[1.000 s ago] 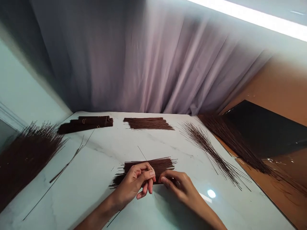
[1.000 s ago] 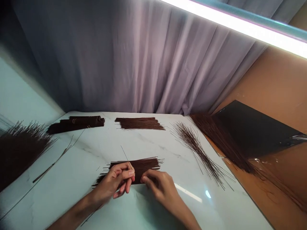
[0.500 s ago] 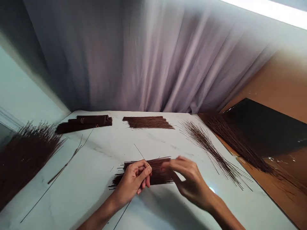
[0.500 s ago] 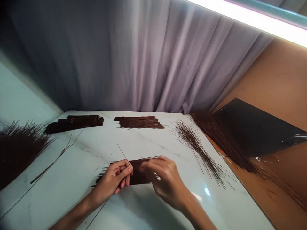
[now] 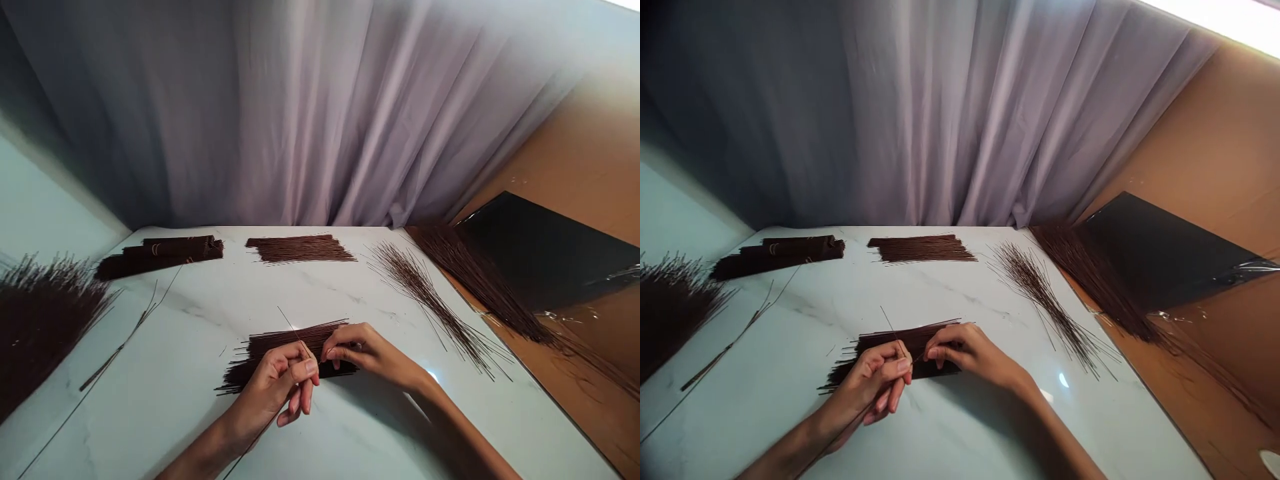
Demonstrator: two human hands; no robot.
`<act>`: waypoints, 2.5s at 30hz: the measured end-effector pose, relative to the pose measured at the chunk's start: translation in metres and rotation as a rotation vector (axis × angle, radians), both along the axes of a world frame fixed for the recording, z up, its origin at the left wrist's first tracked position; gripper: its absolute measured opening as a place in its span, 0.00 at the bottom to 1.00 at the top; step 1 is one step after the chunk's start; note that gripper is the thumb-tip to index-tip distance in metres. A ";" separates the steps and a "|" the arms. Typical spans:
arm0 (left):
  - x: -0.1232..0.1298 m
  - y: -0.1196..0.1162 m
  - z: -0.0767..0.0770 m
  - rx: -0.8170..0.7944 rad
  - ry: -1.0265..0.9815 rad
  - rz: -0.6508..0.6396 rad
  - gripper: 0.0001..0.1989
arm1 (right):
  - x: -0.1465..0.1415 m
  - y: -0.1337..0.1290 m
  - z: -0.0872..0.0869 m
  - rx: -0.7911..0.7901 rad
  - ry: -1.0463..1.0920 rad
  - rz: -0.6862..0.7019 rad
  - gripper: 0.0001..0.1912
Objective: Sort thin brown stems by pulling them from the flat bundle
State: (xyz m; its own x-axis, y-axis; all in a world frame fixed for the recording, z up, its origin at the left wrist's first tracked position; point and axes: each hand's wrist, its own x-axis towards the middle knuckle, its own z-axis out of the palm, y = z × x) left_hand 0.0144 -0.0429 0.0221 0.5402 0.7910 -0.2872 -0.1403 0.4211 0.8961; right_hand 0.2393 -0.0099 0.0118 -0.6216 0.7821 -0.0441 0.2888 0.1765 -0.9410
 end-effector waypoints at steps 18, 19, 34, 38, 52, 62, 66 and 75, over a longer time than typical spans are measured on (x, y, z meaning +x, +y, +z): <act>-0.011 0.008 -0.009 0.216 0.089 -0.096 0.14 | 0.008 -0.013 0.002 0.122 -0.113 -0.089 0.19; -0.012 0.010 -0.009 0.222 0.086 -0.099 0.14 | 0.007 -0.014 0.003 0.146 -0.126 -0.094 0.18; -0.018 0.022 -0.010 0.296 0.354 0.198 0.14 | 0.035 -0.018 0.021 0.069 -0.238 -0.177 0.18; -0.019 0.022 -0.012 0.344 0.410 0.137 0.13 | 0.046 -0.010 0.019 0.107 -0.241 -0.198 0.20; -0.021 0.014 -0.012 0.507 0.631 -0.076 0.13 | 0.050 -0.007 0.010 0.253 -0.264 -0.221 0.20; -0.017 0.016 -0.013 0.501 0.615 0.021 0.15 | 0.024 -0.015 0.004 0.775 -0.169 -0.646 0.12; -0.015 0.011 -0.016 0.530 0.507 -0.012 0.14 | -0.027 -0.023 -0.004 1.181 -0.399 -0.414 0.25; -0.016 0.011 -0.024 0.521 0.668 0.007 0.13 | -0.023 -0.010 -0.025 1.298 -0.564 -0.438 0.21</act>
State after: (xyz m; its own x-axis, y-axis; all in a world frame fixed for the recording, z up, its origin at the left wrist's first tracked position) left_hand -0.0020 -0.0315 -0.0021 0.3814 0.9134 -0.1424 0.4867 -0.0675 0.8709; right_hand 0.2161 -0.0204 -0.0133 -0.4700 0.5791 0.6662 0.8051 0.5907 0.0545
